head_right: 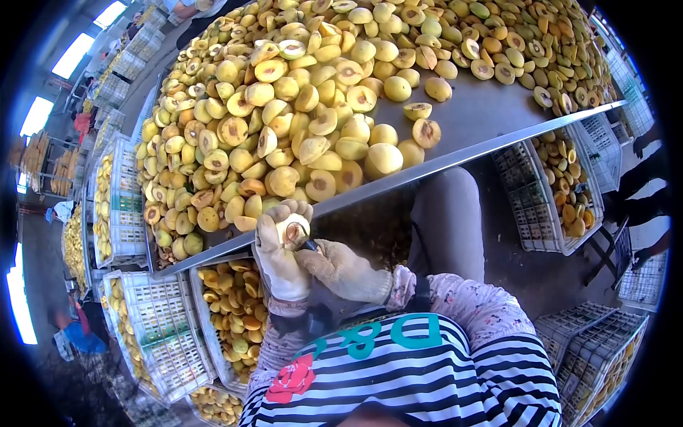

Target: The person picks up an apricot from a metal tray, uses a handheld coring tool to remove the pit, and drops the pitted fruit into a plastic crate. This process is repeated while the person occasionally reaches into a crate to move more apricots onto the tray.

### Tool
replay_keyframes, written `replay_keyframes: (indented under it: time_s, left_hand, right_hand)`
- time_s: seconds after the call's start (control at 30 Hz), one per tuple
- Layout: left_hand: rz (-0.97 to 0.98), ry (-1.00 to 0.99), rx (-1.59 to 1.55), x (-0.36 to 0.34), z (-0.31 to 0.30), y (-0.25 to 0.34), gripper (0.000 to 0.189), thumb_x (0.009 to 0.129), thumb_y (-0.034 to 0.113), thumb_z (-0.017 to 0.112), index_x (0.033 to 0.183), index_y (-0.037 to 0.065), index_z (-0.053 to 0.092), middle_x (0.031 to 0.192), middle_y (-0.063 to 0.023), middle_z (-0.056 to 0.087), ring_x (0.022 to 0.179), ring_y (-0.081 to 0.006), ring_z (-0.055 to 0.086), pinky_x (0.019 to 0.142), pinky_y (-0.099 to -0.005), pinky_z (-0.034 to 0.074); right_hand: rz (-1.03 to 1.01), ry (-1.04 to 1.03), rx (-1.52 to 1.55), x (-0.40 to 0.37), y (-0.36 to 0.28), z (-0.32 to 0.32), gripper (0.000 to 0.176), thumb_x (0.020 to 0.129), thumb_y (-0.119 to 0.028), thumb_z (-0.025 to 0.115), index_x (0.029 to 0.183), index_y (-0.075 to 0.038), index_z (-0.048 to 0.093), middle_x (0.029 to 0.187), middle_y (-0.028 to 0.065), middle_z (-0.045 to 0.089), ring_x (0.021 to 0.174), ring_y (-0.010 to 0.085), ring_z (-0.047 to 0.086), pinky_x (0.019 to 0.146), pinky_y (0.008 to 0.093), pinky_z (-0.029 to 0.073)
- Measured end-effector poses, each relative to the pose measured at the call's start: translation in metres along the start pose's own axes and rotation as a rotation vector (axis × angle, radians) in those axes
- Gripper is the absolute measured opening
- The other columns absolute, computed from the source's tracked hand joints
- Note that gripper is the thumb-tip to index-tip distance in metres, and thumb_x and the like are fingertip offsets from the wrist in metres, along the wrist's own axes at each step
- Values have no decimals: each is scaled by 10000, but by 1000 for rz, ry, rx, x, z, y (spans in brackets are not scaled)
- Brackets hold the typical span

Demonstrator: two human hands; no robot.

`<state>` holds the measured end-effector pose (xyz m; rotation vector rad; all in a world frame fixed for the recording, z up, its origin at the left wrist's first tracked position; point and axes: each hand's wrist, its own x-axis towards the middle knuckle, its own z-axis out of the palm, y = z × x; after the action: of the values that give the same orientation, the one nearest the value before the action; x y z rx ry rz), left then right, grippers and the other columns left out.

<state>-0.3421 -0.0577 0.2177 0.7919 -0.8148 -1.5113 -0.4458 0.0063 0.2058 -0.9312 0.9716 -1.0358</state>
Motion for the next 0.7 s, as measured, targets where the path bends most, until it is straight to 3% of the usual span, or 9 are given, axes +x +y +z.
replay_keyframes:
  time_s: [0.03,0.13,0.23,0.27,0.33,0.43,0.53,0.63,0.7]
  left_hand:
    - [21,-30,-3,0,0,0,418,1029,382,521,1003,-32,573,1018,-158,646,981,-302,667,936,-468,563]
    - [-14,-7,57,2,-1,-2,408,1033,374,508,996,-28,566,990,-166,650,943,-306,676,916,-470,571]
    - [-161,18,88,5,-2,2,406,1035,375,498,994,-23,564,976,-167,653,898,-311,683,882,-467,580]
    - [-212,44,97,7,2,5,429,1036,396,493,962,-19,571,922,-161,656,837,-312,681,818,-450,586]
    - [-270,-26,60,11,-4,7,457,1035,417,494,915,-16,572,881,-157,654,811,-309,674,782,-441,583]
    - [-238,-168,61,13,-10,7,492,1038,434,487,824,-1,569,807,-157,641,756,-305,652,720,-428,572]
    - [-178,-348,-37,18,-24,2,480,1046,403,480,787,9,569,803,-161,637,740,-317,640,697,-429,560]
    - [-187,-374,-3,20,-31,1,508,1064,390,427,737,18,543,745,-143,598,655,-282,578,614,-404,507]
    - [-210,-501,-128,28,-40,-3,522,1074,379,385,711,26,515,703,-130,557,604,-260,508,569,-390,449]
  right_hand:
    - [15,-23,22,-1,-7,-1,306,1033,-321,542,1080,-29,620,891,16,627,811,80,526,747,272,469]
    - [377,-94,126,-1,-11,-9,288,1039,-320,533,1066,-46,616,871,-2,599,809,52,480,728,255,447]
    - [146,-80,163,-3,-5,-7,269,1043,-319,520,1022,-63,600,805,-10,567,705,52,474,622,249,434]
    - [44,-73,113,-1,4,-7,271,1041,-329,519,1001,-71,590,784,-10,557,666,60,470,586,252,423]
    - [-159,-63,14,6,16,-6,279,1038,-349,518,960,-86,570,743,-10,535,587,77,463,514,257,401]
    - [368,-199,192,-3,-8,-15,305,1029,-377,515,888,-107,525,680,-12,493,492,102,422,436,269,353]
    - [412,-353,308,1,0,-20,327,1027,-398,499,859,-118,495,654,-12,467,492,105,416,430,267,347]
    - [275,-212,157,1,6,-4,317,1040,-377,457,852,-123,467,594,-13,421,436,109,381,388,277,320]
    - [413,-408,431,3,-1,-7,410,1015,-513,477,853,-136,481,572,-32,410,422,85,369,379,253,310]
